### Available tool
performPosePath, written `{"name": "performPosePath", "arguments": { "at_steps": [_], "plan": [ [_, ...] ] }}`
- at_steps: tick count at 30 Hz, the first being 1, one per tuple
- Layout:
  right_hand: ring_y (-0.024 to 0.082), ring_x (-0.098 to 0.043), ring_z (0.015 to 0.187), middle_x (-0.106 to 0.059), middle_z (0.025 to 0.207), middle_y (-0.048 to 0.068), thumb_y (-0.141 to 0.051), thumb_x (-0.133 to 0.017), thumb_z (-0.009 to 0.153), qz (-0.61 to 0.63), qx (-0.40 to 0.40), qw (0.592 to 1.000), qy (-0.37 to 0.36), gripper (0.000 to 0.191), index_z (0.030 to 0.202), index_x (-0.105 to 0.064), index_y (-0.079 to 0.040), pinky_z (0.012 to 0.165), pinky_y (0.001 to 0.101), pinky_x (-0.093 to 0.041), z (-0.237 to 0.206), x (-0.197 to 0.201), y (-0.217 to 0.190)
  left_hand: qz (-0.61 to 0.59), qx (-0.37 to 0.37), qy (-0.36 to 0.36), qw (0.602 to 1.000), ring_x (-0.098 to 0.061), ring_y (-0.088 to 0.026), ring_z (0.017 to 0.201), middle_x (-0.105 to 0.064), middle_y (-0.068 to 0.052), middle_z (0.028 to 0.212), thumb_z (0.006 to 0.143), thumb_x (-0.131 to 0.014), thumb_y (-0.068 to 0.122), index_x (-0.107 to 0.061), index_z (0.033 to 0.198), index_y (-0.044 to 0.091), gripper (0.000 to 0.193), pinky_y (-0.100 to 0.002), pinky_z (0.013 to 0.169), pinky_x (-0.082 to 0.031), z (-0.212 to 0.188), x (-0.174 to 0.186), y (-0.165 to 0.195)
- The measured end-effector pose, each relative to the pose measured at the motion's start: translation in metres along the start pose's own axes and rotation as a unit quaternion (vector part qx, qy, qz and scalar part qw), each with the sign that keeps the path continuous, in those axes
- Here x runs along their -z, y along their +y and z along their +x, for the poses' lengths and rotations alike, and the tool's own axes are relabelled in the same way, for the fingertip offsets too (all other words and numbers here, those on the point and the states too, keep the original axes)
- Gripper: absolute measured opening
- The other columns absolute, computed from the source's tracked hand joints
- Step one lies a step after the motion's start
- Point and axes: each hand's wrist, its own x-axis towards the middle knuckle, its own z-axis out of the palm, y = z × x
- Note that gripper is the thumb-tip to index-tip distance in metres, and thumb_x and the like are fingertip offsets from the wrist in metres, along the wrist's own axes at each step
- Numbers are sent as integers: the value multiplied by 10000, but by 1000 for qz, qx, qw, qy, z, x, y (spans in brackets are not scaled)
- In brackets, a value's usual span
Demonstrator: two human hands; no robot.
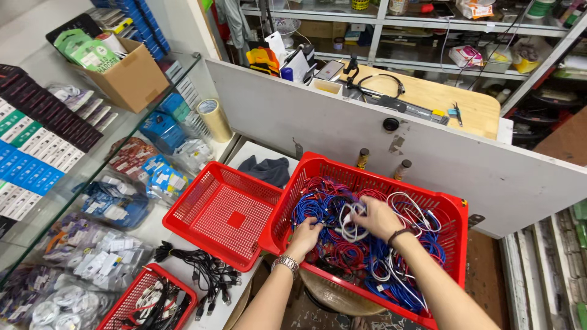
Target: The person arranges product boxes on a glass display counter, opens and repositions some boxes, and wipes several white boxes with a gray cloth. The person then moves to a counter with red baskets and coils blue, red, and white charging cables one at a time, placing each coiled cable into a separate basket.
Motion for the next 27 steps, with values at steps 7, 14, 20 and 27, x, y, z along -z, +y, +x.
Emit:
{"name": "performPosePath", "arguments": {
  "at_steps": [7, 14, 20, 27],
  "plan": [
    [277, -753, 912, -763, 964, 135, -408, -790, 771, 77, 26, 995, -54, 454, 1049, -643, -80, 813, 388, -569, 21, 51, -29, -292, 77, -182, 936, -493, -352, 1370, -514, -140, 1481, 1015, -408, 574, -405, 1556, 119, 707, -563, 1082, -484, 2, -1, 30],
    [381, -587, 1147, -637, 1222, 211, -337, -760, 858, -41, 90, 992, 83, 465, 1212, -659, -52, 984, 468, -489, 23, 30, 21, -138, 5, 154, 978, -492, -323, 1397, -515, -169, 1503, 971, -497, 306, -449, 1489, 73, 570, -449, 1154, -392, 15, -6, 13],
    [223, -669, 1058, -785, 1023, 30, -337, -622, 956, -176, -8, 984, 33, 202, 1005, -761, -200, 1008, 441, -461, 12, 25, 25, -18, -63, 337, 939, -510, -383, 1318, -552, -245, 1422, 1015, -511, 296, -495, 1433, 8, 507, -471, 1121, -366, 4, -17, 23],
    [270, -670, 968, -732, 949, 87, -480, -715, 731, -370, 159, 912, 72, 442, 967, -715, -107, 1008, 542, -366, 0, -37, 16, -111, -5, 316, 942, -605, -326, 1246, -590, -211, 1382, 970, -573, 309, -462, 1456, 23, 575, -416, 1046, -479, -13, -11, 30]
  ]
}}
